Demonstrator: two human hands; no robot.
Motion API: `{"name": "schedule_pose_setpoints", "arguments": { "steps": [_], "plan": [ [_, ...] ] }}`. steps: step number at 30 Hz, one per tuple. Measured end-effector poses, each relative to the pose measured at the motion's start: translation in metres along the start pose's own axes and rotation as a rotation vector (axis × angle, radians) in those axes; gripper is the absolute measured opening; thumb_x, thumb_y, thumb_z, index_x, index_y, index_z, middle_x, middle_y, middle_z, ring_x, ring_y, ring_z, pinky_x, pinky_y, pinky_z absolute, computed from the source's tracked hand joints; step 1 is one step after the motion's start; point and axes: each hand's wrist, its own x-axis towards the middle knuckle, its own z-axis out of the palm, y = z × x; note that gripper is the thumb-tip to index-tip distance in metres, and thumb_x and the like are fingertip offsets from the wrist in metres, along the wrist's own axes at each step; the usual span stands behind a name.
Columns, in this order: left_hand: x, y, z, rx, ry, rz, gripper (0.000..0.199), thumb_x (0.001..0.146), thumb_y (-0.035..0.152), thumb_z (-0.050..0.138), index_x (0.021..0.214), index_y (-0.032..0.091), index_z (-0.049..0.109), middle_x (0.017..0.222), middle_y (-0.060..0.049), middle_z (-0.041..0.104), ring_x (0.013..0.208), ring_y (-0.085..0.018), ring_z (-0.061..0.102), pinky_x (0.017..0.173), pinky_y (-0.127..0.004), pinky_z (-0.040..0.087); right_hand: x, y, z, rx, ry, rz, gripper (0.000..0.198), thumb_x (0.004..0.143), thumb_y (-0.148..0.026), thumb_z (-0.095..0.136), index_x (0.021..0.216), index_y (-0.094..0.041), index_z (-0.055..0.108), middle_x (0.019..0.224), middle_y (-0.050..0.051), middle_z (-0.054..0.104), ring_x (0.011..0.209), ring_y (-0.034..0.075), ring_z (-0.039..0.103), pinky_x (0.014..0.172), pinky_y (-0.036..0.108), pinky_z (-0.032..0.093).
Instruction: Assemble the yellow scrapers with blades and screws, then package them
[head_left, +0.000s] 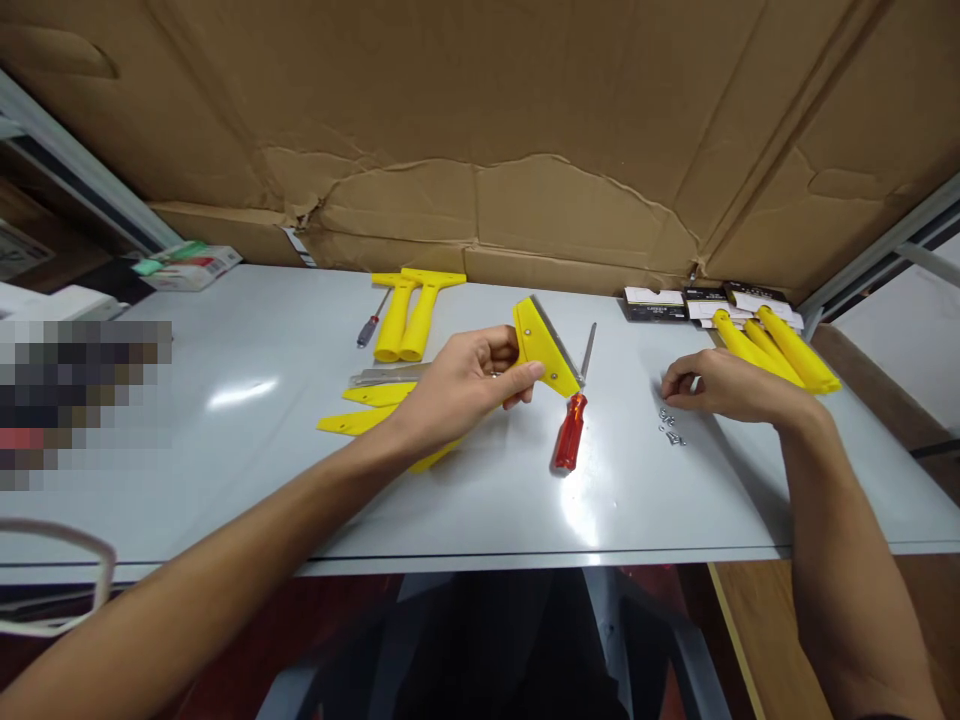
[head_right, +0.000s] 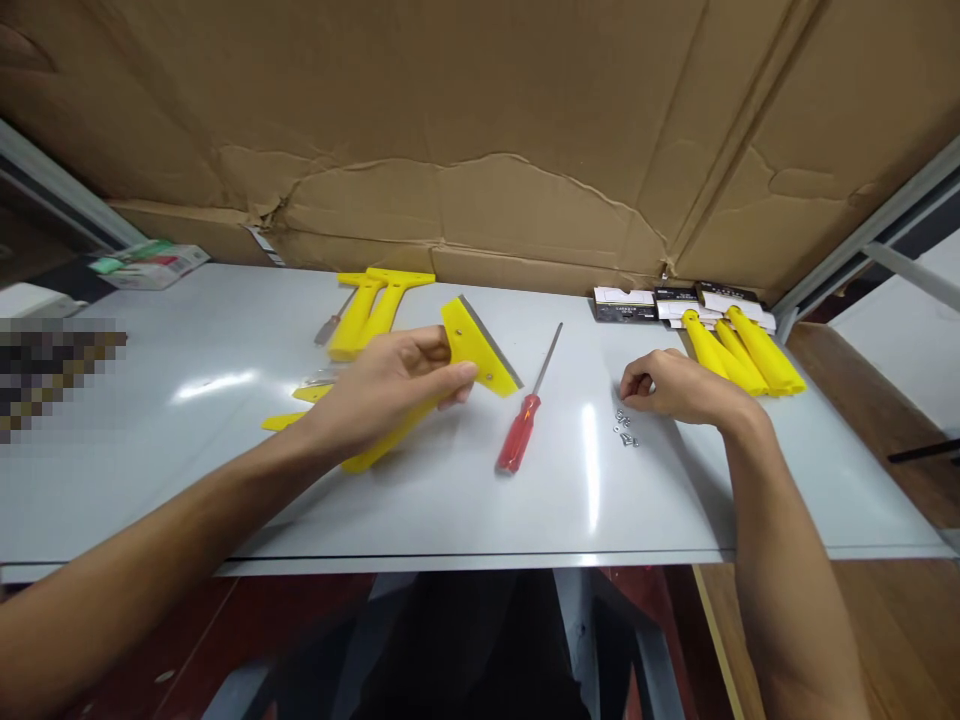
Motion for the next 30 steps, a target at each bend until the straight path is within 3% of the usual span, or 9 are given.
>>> {"name": "schedule_pose_setpoints", "arguments": {
  "steps": [3,6,11,13,16,22,30],
  "plan": [
    [-0.001,-0.003,0.004,-0.054,-0.068,-0.103,0.021,0.089,0.034,0.078,0.084,0.016,0.068,0.073,-0.001,0.068,0.065,-0.011,0.061,0.061,-0.024,0.051,0.002,-0.007,0.002,-0.017,0.099,0.011,0.022,0.084,-0.037,0.067,0.09,-0.019,0.078,0.086,0.005,0.074,0.074,0.014,0.065,0.074,0.031,0.048],
    [-0.003,-0.006,0.008,-0.084,-0.116,-0.16,0.021,0.092,0.031,0.074,0.08,0.016,0.066,0.072,-0.001,0.069,0.063,-0.011,0.061,0.06,-0.024,0.049,0.003,-0.023,0.005,0.11,0.212,-0.085,0.023,0.087,-0.041,0.07,0.09,-0.019,0.077,0.088,0.005,0.075,0.076,0.015,0.065,0.076,0.032,0.051],
    [-0.004,-0.006,0.013,-0.105,-0.137,-0.151,0.016,0.093,0.026,0.07,0.082,0.016,0.066,0.071,0.0,0.068,0.063,-0.011,0.061,0.061,-0.024,0.048,-0.001,-0.072,0.022,0.525,0.386,-0.485,0.018,0.093,-0.038,0.076,0.1,-0.022,0.081,0.101,0.005,0.075,0.087,0.013,0.068,0.078,0.029,0.055],
    [-0.005,-0.003,0.014,-0.107,-0.146,-0.18,0.017,0.093,0.028,0.071,0.081,0.016,0.065,0.069,0.0,0.067,0.062,-0.011,0.059,0.06,-0.024,0.046,0.0,-0.092,0.033,0.535,0.401,-0.631,0.013,0.094,-0.03,0.074,0.103,-0.022,0.08,0.1,0.005,0.074,0.088,0.012,0.068,0.077,0.027,0.055],
    [-0.007,0.003,0.016,-0.099,-0.152,-0.221,0.022,0.089,0.031,0.076,0.079,0.017,0.063,0.068,0.002,0.066,0.061,-0.01,0.056,0.062,-0.024,0.045,0.003,-0.111,0.047,0.44,0.495,-0.742,0.01,0.094,-0.024,0.074,0.102,-0.021,0.08,0.099,0.006,0.068,0.091,0.01,0.065,0.08,0.026,0.056],
    [-0.01,0.013,0.018,-0.124,-0.142,-0.263,0.022,0.086,0.032,0.077,0.081,0.016,0.063,0.069,0.004,0.063,0.065,-0.01,0.056,0.064,-0.023,0.044,0.008,-0.114,0.055,0.427,0.621,-0.803,0.013,0.088,-0.016,0.078,0.1,-0.018,0.082,0.098,0.006,0.059,0.087,0.007,0.06,0.058,0.016,0.046],
    [-0.009,0.014,0.019,-0.139,-0.142,-0.247,0.014,0.084,0.026,0.076,0.085,0.015,0.067,0.072,0.004,0.064,0.067,-0.01,0.057,0.068,-0.023,0.044,0.004,-0.118,0.058,0.452,0.7,-0.76,0.013,0.086,-0.013,0.079,0.099,-0.014,0.081,0.092,0.005,0.062,0.083,0.005,0.058,0.056,0.015,0.045]
  ]
}}
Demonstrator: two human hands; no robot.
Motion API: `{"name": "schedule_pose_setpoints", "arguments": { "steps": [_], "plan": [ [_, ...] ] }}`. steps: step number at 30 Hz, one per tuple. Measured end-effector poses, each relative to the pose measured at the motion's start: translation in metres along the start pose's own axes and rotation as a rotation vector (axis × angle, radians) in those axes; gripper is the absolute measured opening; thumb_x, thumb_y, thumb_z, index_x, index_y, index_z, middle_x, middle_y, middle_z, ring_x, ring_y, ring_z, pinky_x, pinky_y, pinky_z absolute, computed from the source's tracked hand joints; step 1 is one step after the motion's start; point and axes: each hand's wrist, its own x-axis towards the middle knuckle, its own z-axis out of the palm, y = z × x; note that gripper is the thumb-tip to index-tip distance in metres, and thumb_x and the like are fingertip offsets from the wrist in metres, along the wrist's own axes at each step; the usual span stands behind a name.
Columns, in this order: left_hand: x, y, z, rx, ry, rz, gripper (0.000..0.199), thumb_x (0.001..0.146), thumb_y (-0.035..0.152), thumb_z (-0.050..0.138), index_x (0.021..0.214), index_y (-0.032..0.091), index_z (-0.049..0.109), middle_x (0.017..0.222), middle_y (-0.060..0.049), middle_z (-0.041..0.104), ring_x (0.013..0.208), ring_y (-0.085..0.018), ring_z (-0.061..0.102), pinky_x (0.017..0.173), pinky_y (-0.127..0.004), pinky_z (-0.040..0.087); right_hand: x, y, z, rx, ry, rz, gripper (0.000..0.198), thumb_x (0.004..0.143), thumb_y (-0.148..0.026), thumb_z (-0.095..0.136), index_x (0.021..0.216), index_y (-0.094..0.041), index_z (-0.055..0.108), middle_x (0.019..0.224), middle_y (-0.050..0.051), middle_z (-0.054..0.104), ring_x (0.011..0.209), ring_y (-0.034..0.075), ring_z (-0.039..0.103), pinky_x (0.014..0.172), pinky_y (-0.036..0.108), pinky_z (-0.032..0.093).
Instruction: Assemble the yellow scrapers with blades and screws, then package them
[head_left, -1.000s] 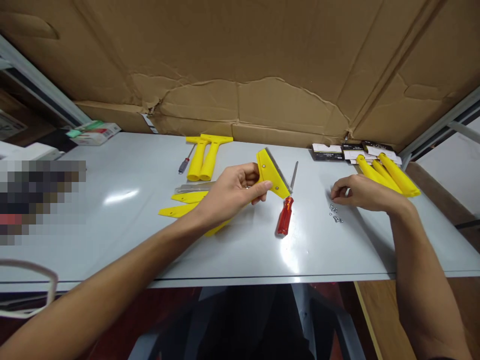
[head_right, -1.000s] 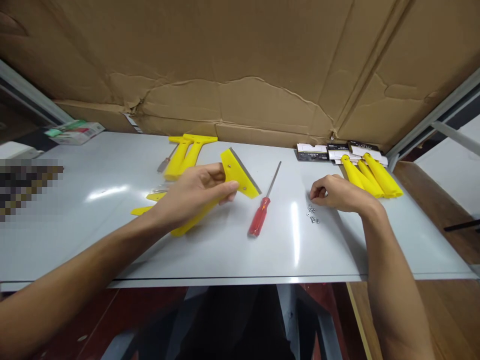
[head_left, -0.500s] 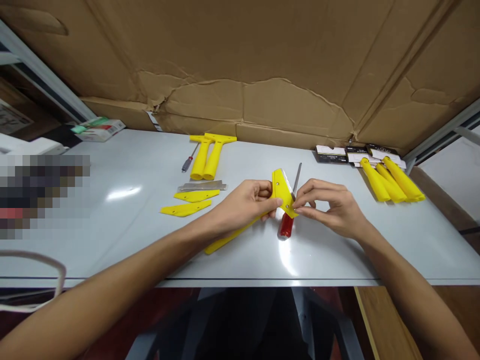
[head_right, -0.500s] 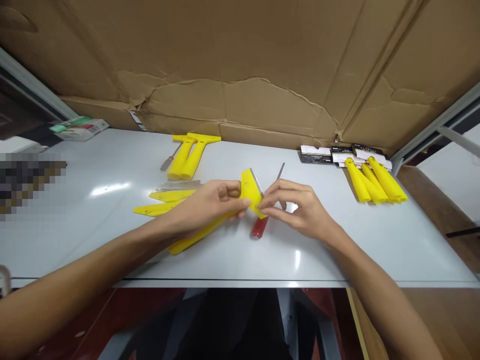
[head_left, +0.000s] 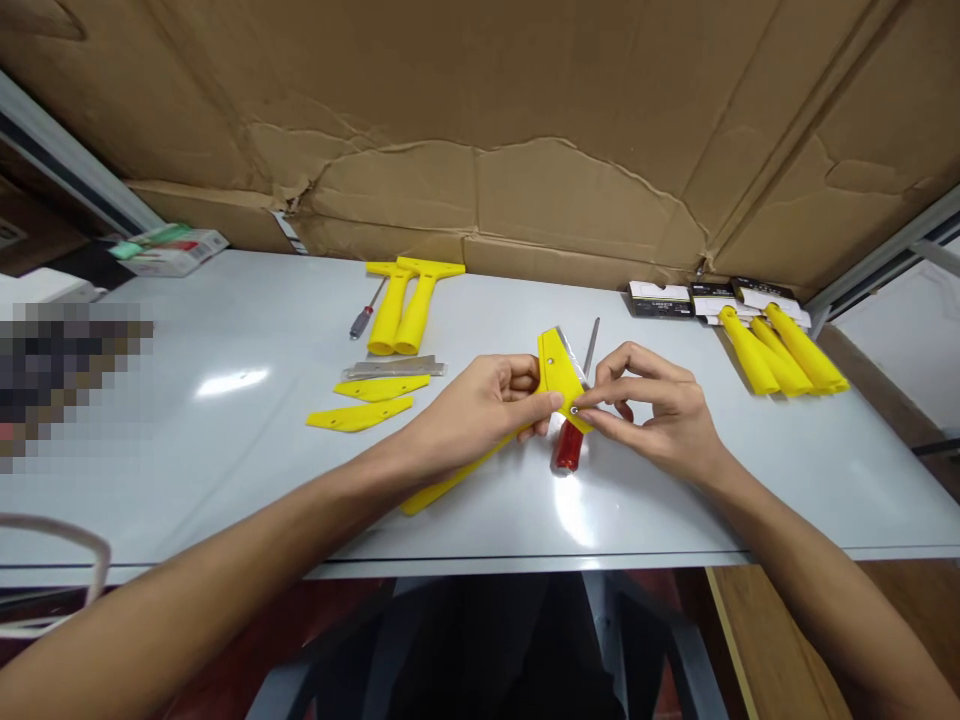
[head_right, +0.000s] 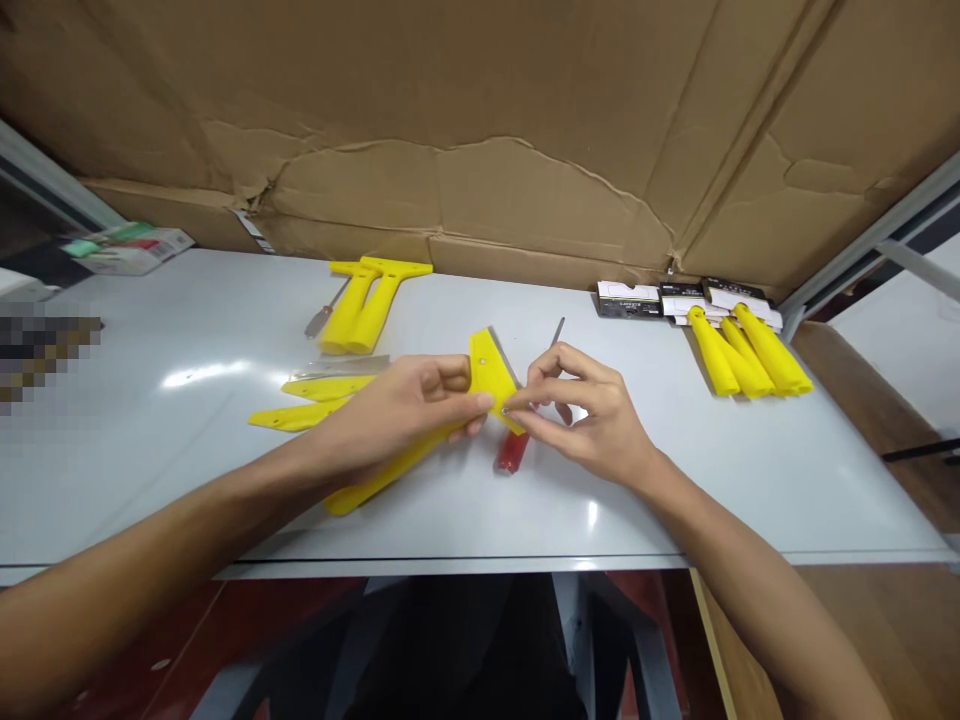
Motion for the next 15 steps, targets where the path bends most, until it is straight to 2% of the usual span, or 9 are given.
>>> {"name": "schedule_pose_setpoints", "arguments": {
  "steps": [6,15],
  "plan": [
    [-0.0008,-0.001,0.0003,0.011,0.007,-0.009,0.022,0.083,0.031,0.08,0.083,0.015,0.066,0.07,0.004,0.063,0.066,-0.01,0.056,0.068,-0.023,0.044,-0.0014,-0.0014,0.0032,-0.009,0.017,-0.038,0.01,0.086,-0.01,0.077,0.096,-0.013,0.079,0.092,0.005,0.062,0.082,0.005,0.058,0.055,0.013,0.043],
    [-0.0027,0.0008,0.0004,0.069,0.035,-0.008,0.029,0.088,0.042,0.077,0.081,0.017,0.063,0.07,0.003,0.063,0.067,-0.011,0.056,0.068,-0.024,0.044,-0.0033,-0.0043,0.0065,-0.032,0.036,-0.062,0.012,0.087,-0.008,0.076,0.097,-0.013,0.078,0.093,0.005,0.06,0.079,0.004,0.056,0.051,0.011,0.043]
  ]
}}
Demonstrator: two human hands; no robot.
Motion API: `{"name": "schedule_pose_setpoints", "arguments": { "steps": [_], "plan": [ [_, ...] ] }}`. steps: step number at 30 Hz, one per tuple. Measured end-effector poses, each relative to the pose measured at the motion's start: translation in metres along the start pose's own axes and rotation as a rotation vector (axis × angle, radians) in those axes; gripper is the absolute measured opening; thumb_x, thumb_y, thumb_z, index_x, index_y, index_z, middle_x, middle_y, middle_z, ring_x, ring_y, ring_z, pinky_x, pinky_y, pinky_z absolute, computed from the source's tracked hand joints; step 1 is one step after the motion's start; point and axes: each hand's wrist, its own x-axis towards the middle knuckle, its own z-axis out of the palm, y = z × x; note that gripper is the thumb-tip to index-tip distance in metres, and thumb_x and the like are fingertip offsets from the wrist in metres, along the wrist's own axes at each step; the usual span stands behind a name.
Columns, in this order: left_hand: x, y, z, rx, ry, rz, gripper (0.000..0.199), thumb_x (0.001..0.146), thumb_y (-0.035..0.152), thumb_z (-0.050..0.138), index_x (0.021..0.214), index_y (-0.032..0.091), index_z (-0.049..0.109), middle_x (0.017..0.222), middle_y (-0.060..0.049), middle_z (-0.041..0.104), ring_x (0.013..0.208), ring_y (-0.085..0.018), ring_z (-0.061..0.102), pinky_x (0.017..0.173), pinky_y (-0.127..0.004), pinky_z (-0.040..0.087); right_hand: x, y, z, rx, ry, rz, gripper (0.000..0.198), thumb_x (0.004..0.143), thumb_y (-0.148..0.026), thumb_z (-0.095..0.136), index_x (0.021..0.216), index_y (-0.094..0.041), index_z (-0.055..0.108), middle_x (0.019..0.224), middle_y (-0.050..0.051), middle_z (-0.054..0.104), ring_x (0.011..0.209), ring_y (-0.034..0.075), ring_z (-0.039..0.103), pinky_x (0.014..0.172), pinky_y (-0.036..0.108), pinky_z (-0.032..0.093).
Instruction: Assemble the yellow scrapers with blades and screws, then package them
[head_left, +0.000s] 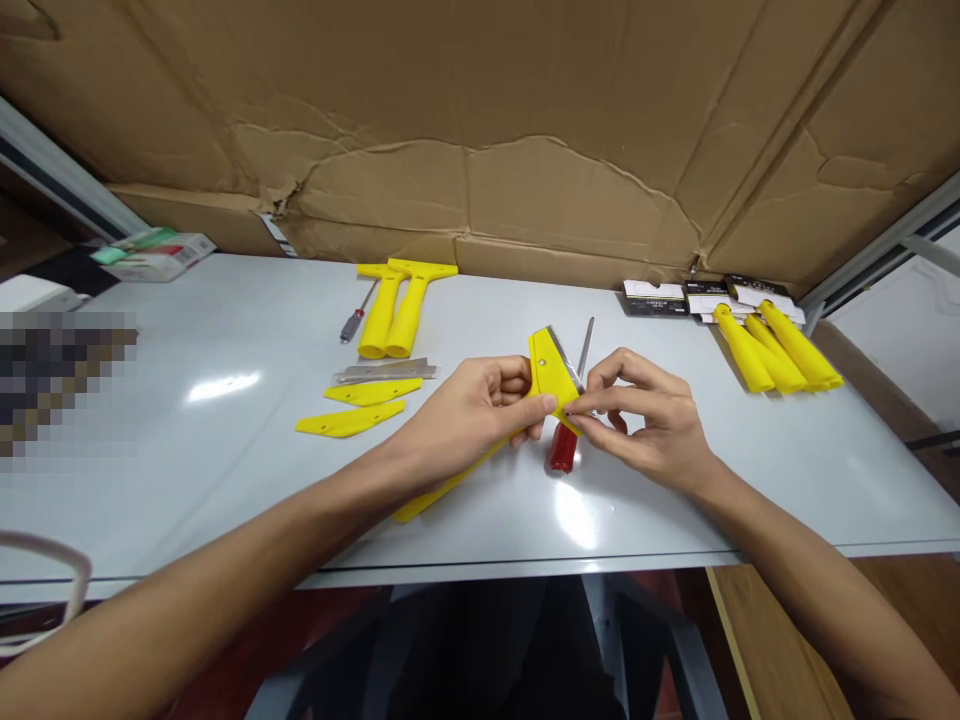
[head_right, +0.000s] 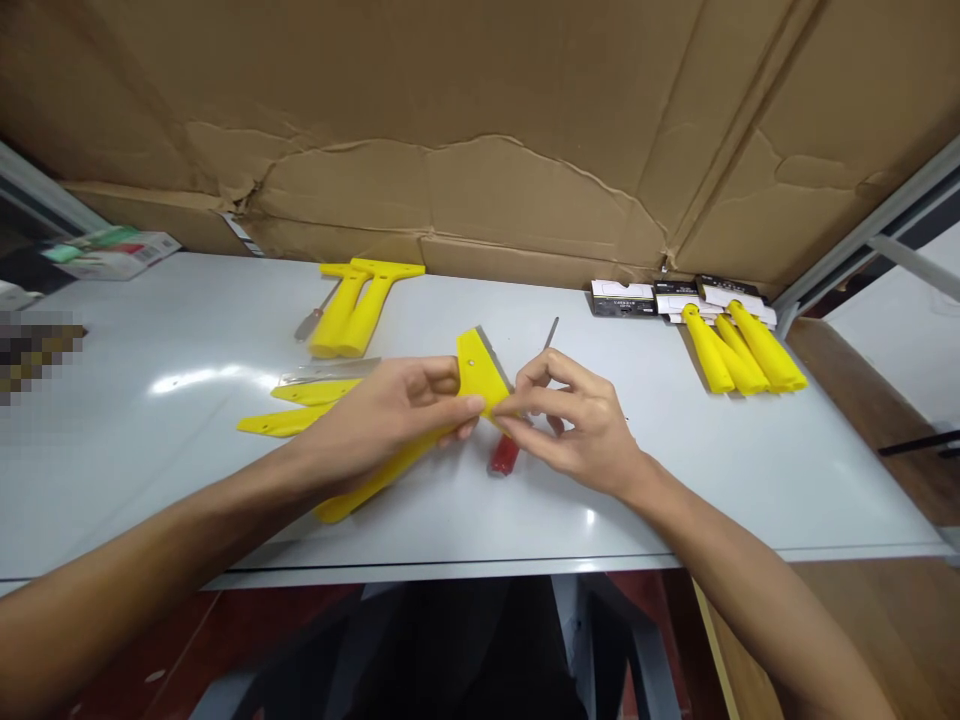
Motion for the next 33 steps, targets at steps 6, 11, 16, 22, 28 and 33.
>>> {"name": "schedule_pose_setpoints", "arguments": {
  "steps": [6,11,16,22,28,33],
  "plan": [
    [-0.002,0.0001,0.0006,0.017,0.007,0.008,0.032,0.088,0.045,0.077,0.083,0.017,0.062,0.073,0.002,0.064,0.069,-0.012,0.057,0.068,-0.025,0.045,-0.0006,-0.0019,0.0006,0.006,0.021,0.034,0.012,0.086,-0.01,0.077,0.098,-0.013,0.077,0.092,0.004,0.06,0.076,0.003,0.055,0.053,0.012,0.045],
    [-0.004,0.0018,0.0008,0.024,0.001,0.017,0.035,0.09,0.049,0.074,0.084,0.017,0.063,0.073,0.002,0.063,0.068,-0.012,0.056,0.068,-0.026,0.045,-0.0009,-0.0017,0.0002,0.047,0.027,0.074,0.013,0.086,-0.012,0.079,0.099,-0.013,0.077,0.093,0.003,0.06,0.072,0.002,0.054,0.058,0.015,0.049],
    [-0.0033,0.001,0.0004,0.034,-0.008,0.012,0.038,0.089,0.052,0.074,0.088,0.016,0.064,0.076,0.001,0.063,0.07,-0.012,0.057,0.069,-0.026,0.045,0.0002,-0.0033,-0.0001,0.055,0.037,0.076,0.006,0.087,-0.013,0.078,0.093,-0.014,0.079,0.092,0.004,0.06,0.078,0.003,0.057,0.059,0.014,0.049],
    [-0.0047,0.0047,0.0015,0.037,0.004,0.011,0.035,0.088,0.05,0.075,0.084,0.017,0.064,0.073,0.001,0.064,0.068,-0.012,0.057,0.068,-0.026,0.046,-0.0009,-0.004,0.0001,0.084,0.031,0.095,0.009,0.088,-0.014,0.076,0.096,-0.016,0.081,0.093,0.005,0.059,0.08,0.005,0.057,0.054,0.013,0.046],
    [-0.005,0.0035,0.0004,0.046,0.01,0.027,0.034,0.087,0.05,0.078,0.09,0.017,0.069,0.082,-0.002,0.072,0.077,-0.016,0.067,0.075,-0.028,0.053,-0.001,-0.0045,0.0,0.067,0.034,0.09,0.01,0.088,-0.014,0.076,0.096,-0.017,0.081,0.093,0.005,0.059,0.081,0.006,0.058,0.054,0.014,0.046],
    [-0.0054,0.0005,-0.0004,0.009,0.023,0.031,0.044,0.076,0.044,0.092,0.106,0.016,0.075,0.111,-0.008,0.08,0.104,-0.023,0.076,0.096,-0.034,0.059,0.0002,-0.0068,-0.0004,0.106,0.038,0.064,0.015,0.087,-0.01,0.075,0.1,-0.015,0.082,0.092,0.005,0.058,0.078,0.004,0.056,0.054,0.013,0.045]
  ]
}}
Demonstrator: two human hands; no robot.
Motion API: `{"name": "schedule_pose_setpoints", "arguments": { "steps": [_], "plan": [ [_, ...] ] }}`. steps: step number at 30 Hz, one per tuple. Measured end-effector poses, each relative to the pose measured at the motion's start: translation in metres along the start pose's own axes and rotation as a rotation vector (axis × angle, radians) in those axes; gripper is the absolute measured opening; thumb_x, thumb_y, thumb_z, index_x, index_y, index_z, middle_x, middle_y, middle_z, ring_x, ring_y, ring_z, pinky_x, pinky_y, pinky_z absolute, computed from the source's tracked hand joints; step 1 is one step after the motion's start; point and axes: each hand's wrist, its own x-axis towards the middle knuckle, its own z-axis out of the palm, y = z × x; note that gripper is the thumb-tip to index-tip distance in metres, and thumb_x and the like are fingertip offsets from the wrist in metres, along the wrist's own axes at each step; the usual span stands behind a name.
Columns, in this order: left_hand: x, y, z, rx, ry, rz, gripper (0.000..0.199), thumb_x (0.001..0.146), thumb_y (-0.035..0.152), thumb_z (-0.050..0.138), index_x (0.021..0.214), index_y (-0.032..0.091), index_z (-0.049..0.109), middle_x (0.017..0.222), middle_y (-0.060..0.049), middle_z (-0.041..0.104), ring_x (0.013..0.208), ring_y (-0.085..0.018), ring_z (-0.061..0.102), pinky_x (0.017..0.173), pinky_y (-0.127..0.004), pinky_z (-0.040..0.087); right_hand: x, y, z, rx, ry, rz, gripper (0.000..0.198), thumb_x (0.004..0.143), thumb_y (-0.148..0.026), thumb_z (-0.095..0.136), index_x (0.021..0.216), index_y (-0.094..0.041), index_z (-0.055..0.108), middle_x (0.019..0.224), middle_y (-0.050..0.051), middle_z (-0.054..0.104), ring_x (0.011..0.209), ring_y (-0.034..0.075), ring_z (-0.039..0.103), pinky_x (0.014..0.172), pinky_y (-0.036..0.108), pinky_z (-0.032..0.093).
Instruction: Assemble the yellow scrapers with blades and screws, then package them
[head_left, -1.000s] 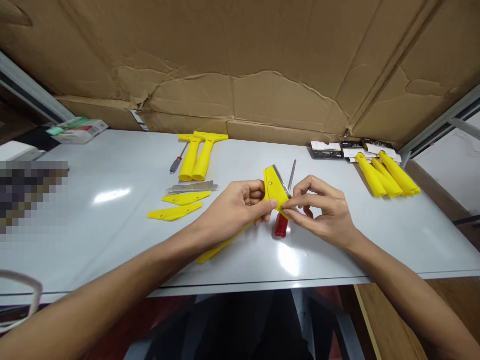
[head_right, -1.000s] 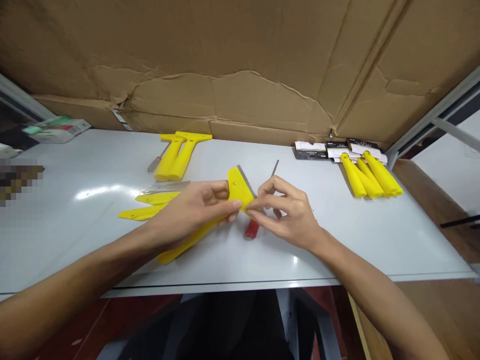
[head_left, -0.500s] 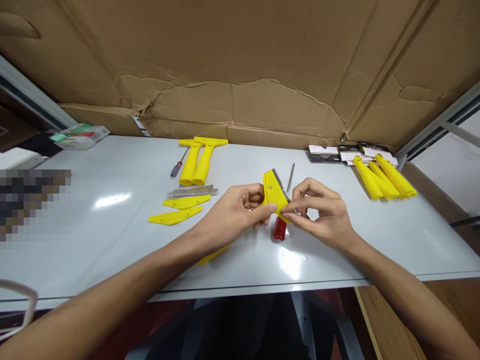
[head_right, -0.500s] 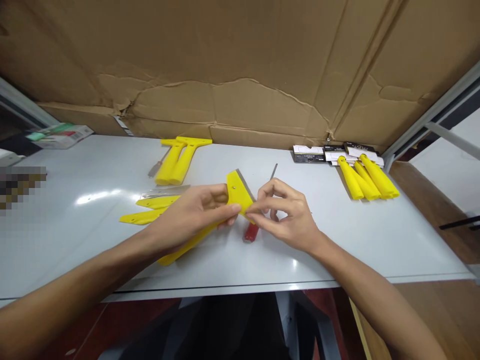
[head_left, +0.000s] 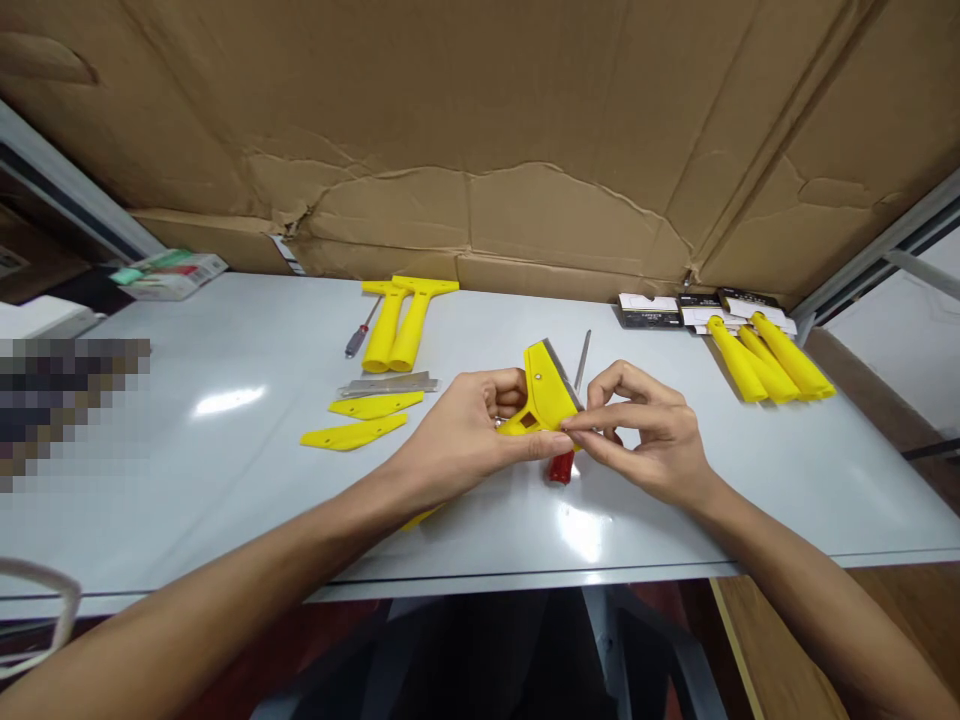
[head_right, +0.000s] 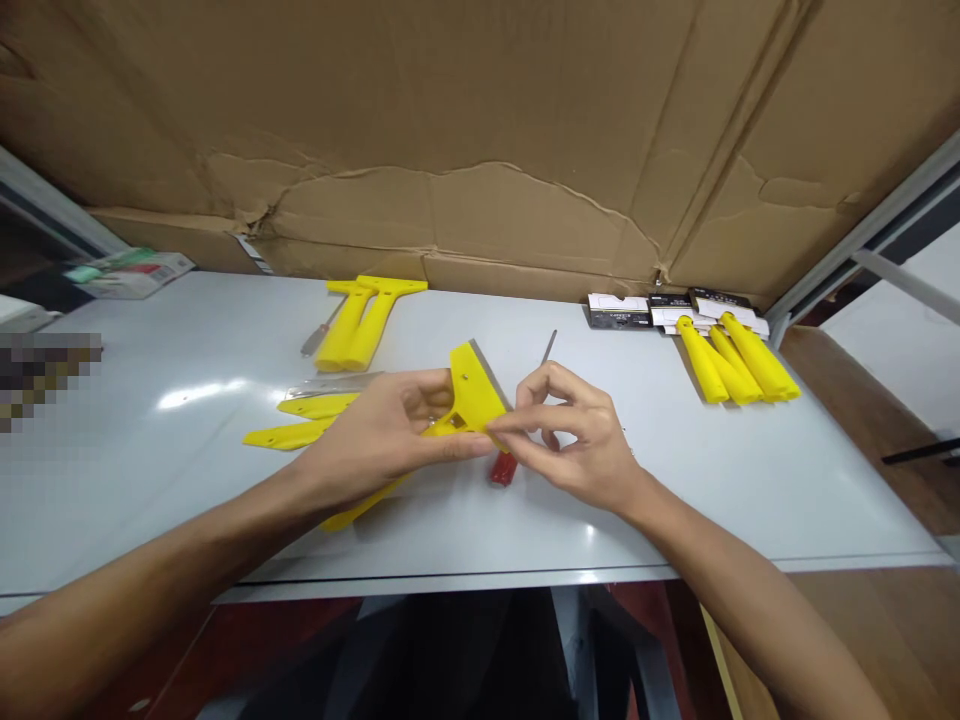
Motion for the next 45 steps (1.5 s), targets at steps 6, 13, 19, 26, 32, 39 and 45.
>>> {"name": "schedule_pose_setpoints", "arguments": {
  "steps": [6,13,19,26,32,39,45],
  "plan": [
    [-0.003,0.003,0.002,-0.056,0.075,-0.018,0.048,0.074,0.047,0.094,0.107,0.016,0.077,0.11,-0.01,0.082,0.103,-0.025,0.078,0.092,-0.034,0.063,-0.001,-0.003,-0.002,0.05,-0.04,0.005,0.027,0.092,-0.014,0.071,0.116,-0.022,0.081,0.093,0.005,0.057,0.082,0.007,0.057,0.059,0.017,0.049],
    [-0.01,0.01,-0.009,0.013,0.237,0.154,0.048,0.071,0.048,0.095,0.106,0.02,0.078,0.105,-0.007,0.082,0.096,-0.026,0.078,0.087,-0.038,0.067,0.003,0.015,-0.031,-0.037,0.059,0.045,0.038,0.097,-0.009,0.059,0.126,-0.025,0.076,0.098,0.006,0.063,0.087,0.008,0.06,0.066,0.019,0.05],
    [-0.004,-0.006,-0.025,0.645,0.619,0.608,0.021,0.089,0.044,0.08,0.099,0.027,0.075,0.099,-0.004,0.08,0.093,-0.023,0.074,0.091,-0.041,0.064,-0.006,0.034,-0.011,-0.613,-0.54,-0.198,0.048,0.091,-0.003,0.055,0.127,-0.03,0.073,0.115,0.002,0.07,0.094,0.01,0.061,0.059,0.022,0.035],
    [0.009,-0.035,-0.038,1.305,0.145,1.386,0.022,0.097,0.008,0.057,0.106,0.02,0.073,0.097,-0.009,0.08,0.08,-0.02,0.076,0.067,-0.033,0.064,-0.003,0.043,-0.016,-0.637,-0.31,-0.305,0.022,0.087,-0.003,0.054,0.102,-0.015,0.063,0.104,0.006,0.069,0.088,0.011,0.063,0.059,0.022,0.044],
    [0.012,-0.055,-0.039,1.303,-0.118,1.264,0.025,0.097,0.006,0.055,0.105,0.019,0.074,0.094,-0.009,0.079,0.08,-0.021,0.076,0.062,-0.031,0.063,0.015,0.027,-0.047,-0.25,0.58,-0.119,0.051,0.088,-0.017,0.072,0.134,-0.027,0.052,0.134,0.01,0.058,0.077,0.01,0.07,0.058,0.025,0.057],
    [0.017,-0.063,-0.036,1.239,-0.164,1.306,0.022,0.097,0.009,0.057,0.097,0.021,0.075,0.093,-0.008,0.077,0.079,-0.022,0.073,0.061,-0.035,0.061,0.018,0.03,-0.061,0.006,0.775,0.045,0.037,0.094,-0.026,0.063,0.13,-0.028,0.056,0.075,-0.002,0.049,0.059,0.008,0.059,0.046,0.016,0.042],
    [0.016,-0.059,-0.034,1.415,-0.162,1.42,0.025,0.098,0.008,0.055,0.085,0.019,0.075,0.091,-0.009,0.077,0.078,-0.021,0.073,0.058,-0.033,0.06,0.017,0.037,-0.051,-0.077,0.713,0.018,0.038,0.096,-0.027,0.064,0.127,-0.027,0.043,0.102,0.002,0.053,0.056,0.005,0.059,0.042,0.019,0.044]
  ]
}}
